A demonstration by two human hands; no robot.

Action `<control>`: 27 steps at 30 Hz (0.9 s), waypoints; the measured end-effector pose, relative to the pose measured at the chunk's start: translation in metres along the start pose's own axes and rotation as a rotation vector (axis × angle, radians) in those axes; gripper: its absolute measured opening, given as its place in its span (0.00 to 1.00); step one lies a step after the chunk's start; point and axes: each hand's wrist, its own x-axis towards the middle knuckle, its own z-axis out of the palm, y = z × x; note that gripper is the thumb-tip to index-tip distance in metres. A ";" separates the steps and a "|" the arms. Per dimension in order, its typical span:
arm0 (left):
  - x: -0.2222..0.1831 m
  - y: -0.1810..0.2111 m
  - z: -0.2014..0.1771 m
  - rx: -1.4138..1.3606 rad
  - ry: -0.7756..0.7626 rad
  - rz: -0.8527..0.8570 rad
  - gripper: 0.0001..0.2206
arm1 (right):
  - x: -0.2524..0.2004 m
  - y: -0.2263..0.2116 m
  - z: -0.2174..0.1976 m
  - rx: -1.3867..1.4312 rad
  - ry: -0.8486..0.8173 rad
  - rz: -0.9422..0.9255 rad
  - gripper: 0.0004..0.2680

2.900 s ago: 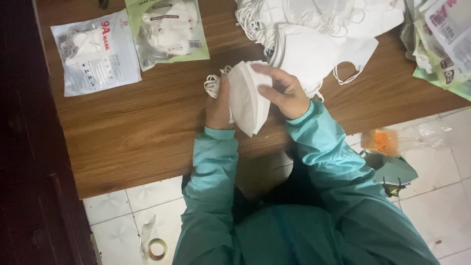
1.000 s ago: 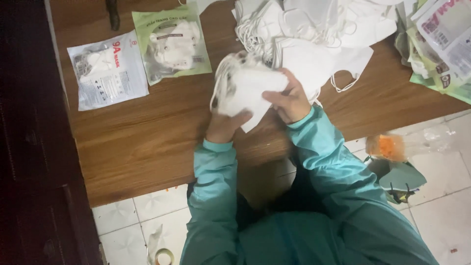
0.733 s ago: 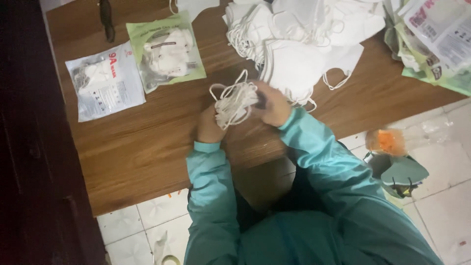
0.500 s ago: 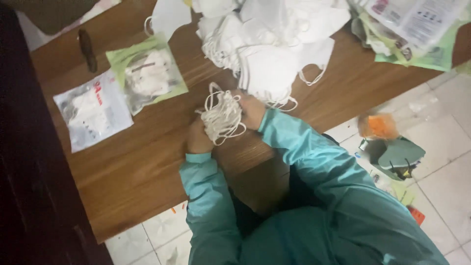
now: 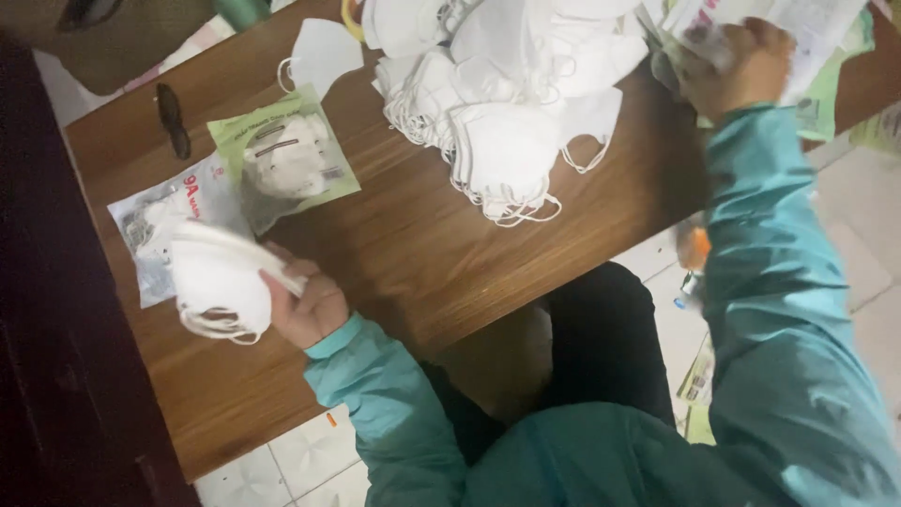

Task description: A person is inspecting individual masks from a pile, stacking them neatly, and then placing the stack into a plastic packaging bag.

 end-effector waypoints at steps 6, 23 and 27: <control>-0.009 0.025 -0.014 -0.386 -0.366 -0.102 0.18 | 0.047 -0.029 -0.030 -0.245 -0.708 0.418 0.28; -0.023 0.047 -0.025 -0.405 -0.540 -0.027 0.18 | 0.076 -0.156 -0.055 0.529 -0.210 0.266 0.09; -0.017 0.058 -0.022 -0.133 -0.623 0.038 0.19 | 0.066 -0.369 -0.071 0.912 -0.498 0.345 0.08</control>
